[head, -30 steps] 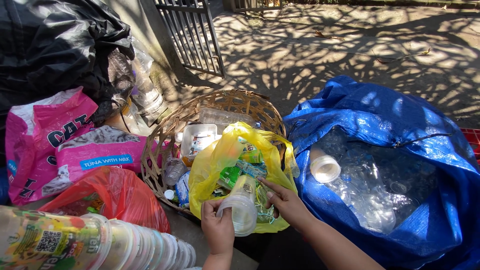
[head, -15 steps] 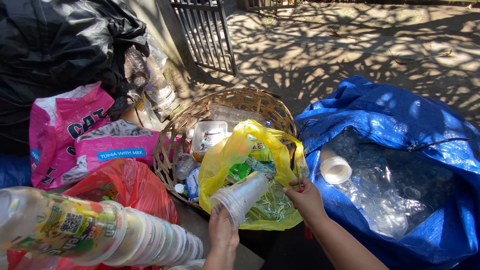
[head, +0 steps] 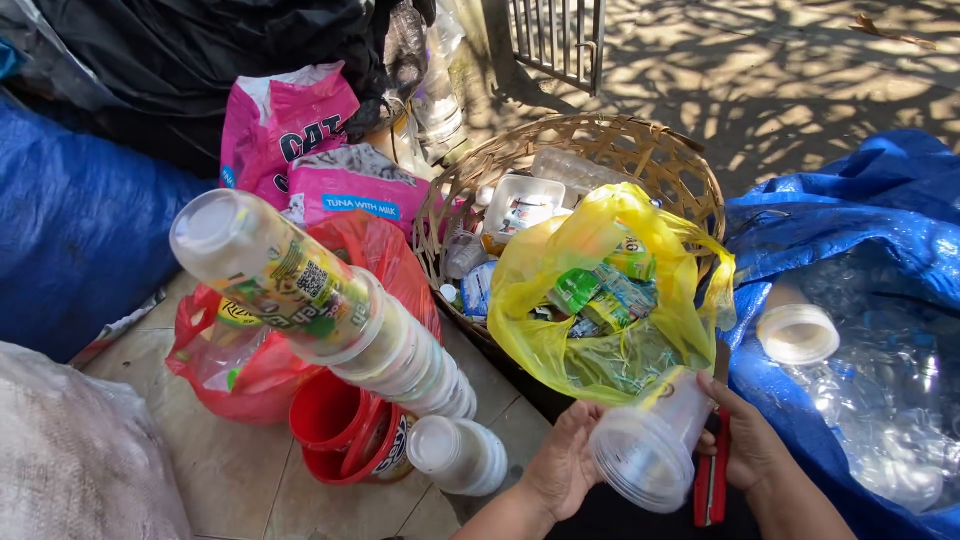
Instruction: The person sits on the ground and uses a red utility knife to cut the bottoms off stacked plastic cups. They pick up the cups from a blue bag, slice the bases, and place the cut pieces into a yellow bag.
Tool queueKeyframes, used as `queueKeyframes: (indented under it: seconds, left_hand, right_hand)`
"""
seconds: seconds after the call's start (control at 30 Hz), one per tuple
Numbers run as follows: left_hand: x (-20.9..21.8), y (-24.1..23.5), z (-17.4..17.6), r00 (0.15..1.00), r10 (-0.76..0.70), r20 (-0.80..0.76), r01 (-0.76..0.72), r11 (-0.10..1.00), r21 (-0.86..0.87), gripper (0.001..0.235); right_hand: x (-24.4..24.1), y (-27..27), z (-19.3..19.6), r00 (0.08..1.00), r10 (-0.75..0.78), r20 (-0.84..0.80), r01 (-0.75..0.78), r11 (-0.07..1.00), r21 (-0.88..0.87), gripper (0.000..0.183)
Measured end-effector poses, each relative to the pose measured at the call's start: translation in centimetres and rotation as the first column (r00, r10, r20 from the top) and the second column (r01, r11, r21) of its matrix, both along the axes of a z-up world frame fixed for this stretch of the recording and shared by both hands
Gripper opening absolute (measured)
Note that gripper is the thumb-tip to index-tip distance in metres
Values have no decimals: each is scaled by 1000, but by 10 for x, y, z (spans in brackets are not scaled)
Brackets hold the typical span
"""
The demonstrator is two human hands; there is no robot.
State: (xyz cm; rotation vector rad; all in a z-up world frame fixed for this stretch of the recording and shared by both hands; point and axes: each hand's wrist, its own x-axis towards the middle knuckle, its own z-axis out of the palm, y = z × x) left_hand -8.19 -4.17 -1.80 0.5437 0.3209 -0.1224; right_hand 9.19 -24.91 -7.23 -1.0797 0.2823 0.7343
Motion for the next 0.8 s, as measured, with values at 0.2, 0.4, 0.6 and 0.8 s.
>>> queueKeyframes:
  seconds: [0.2, 0.4, 0.6, 0.8]
  left_hand:
    - [-19, 7, -8, 942, -329, -59, 307, 921, -239, 82]
    - [-42, 9, 49, 967, -252, -38, 233, 935, -268, 83]
    - [-105, 46, -31, 876, 267, 401, -296, 955, 10, 79]
    - [-131, 61, 69, 304, 697, 649, -903, -6, 430, 109]
  right_hand:
    - [-29, 27, 34, 992, 122, 36, -119, 990, -80, 41]
    - [-55, 51, 29, 981, 39, -191, -33, 999, 35, 56]
    - [-56, 39, -21, 977, -7, -212, 31, 993, 112, 30]
    - [-55, 37, -25, 989, 19, -143, -6, 996, 89, 34]
